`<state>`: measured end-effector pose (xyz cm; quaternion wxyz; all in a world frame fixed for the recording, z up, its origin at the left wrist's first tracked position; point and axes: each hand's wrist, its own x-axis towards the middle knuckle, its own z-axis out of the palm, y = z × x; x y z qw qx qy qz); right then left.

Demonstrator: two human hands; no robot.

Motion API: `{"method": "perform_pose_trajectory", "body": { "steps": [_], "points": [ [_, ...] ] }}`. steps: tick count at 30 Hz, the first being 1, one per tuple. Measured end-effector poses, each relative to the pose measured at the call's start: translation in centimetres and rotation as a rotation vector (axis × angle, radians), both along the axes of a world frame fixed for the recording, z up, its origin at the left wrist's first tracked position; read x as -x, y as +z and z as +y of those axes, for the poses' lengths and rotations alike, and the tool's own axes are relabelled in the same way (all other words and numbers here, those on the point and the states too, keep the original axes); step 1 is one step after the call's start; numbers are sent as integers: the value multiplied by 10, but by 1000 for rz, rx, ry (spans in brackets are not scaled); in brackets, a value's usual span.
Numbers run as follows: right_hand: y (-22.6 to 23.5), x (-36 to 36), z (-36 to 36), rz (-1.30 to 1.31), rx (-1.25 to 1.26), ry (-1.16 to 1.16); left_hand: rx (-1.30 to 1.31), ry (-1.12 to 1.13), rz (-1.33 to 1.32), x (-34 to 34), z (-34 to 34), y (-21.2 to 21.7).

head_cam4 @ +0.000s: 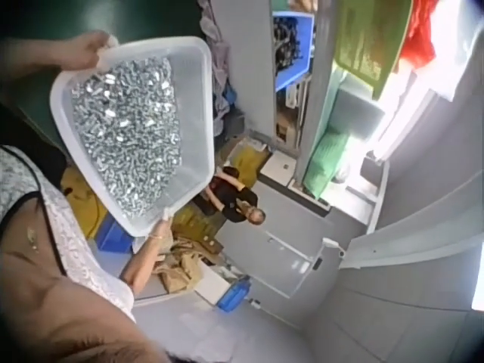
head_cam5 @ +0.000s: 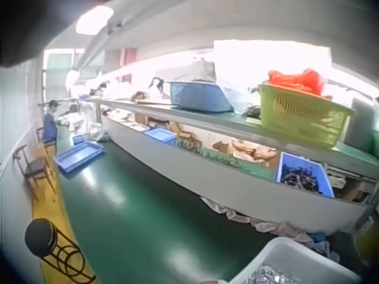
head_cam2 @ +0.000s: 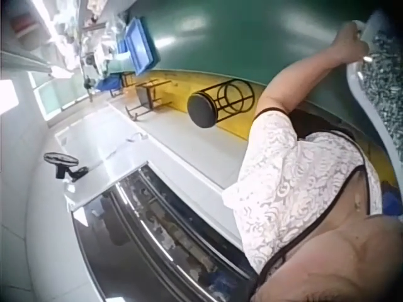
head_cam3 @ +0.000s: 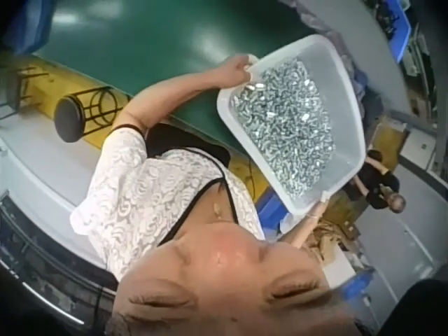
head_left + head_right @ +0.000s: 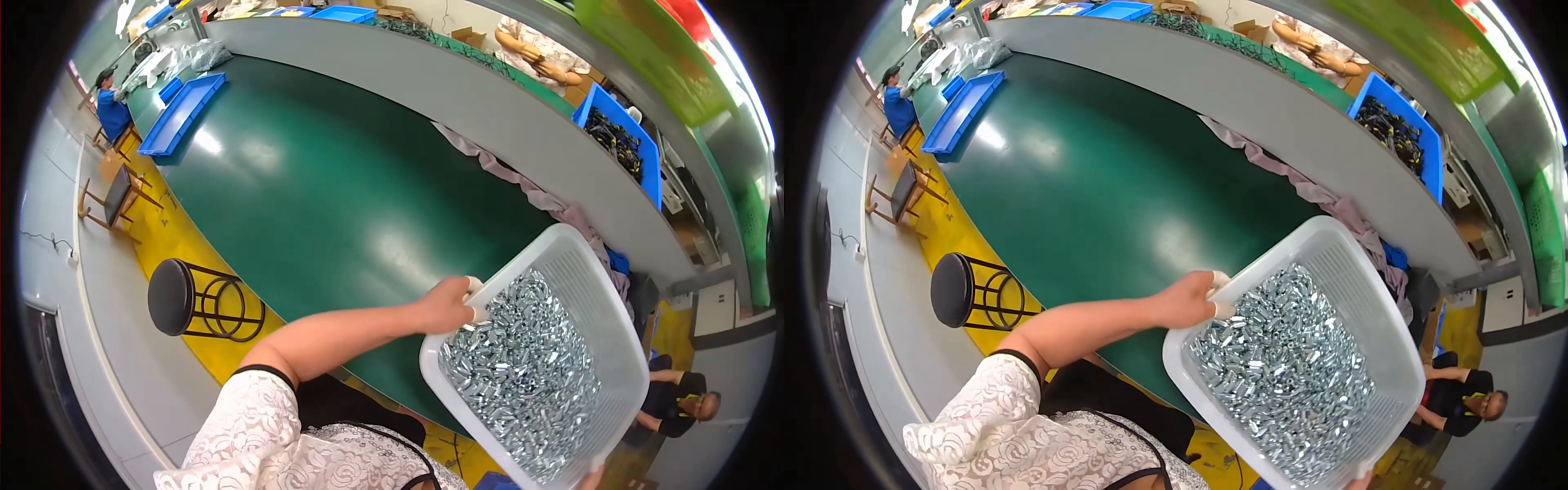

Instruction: Sorting small metal components from a large bin into different trays and storage areas.

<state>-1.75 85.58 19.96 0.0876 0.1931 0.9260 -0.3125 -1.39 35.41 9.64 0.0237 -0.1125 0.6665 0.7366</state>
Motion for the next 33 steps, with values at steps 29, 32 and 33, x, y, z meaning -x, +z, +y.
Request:
{"method": "perform_pose_trajectory", "body": {
  "steps": [29,32,33],
  "points": [
    [-94,209,76,35,921,414,199,501,-42,-58,112,22],
    [-91,213,59,5,1016,480,322,613,-82,-57,126,21],
    [-94,211,57,15,1037,468,396,659,-84,-60,131,23]
  ]
}}
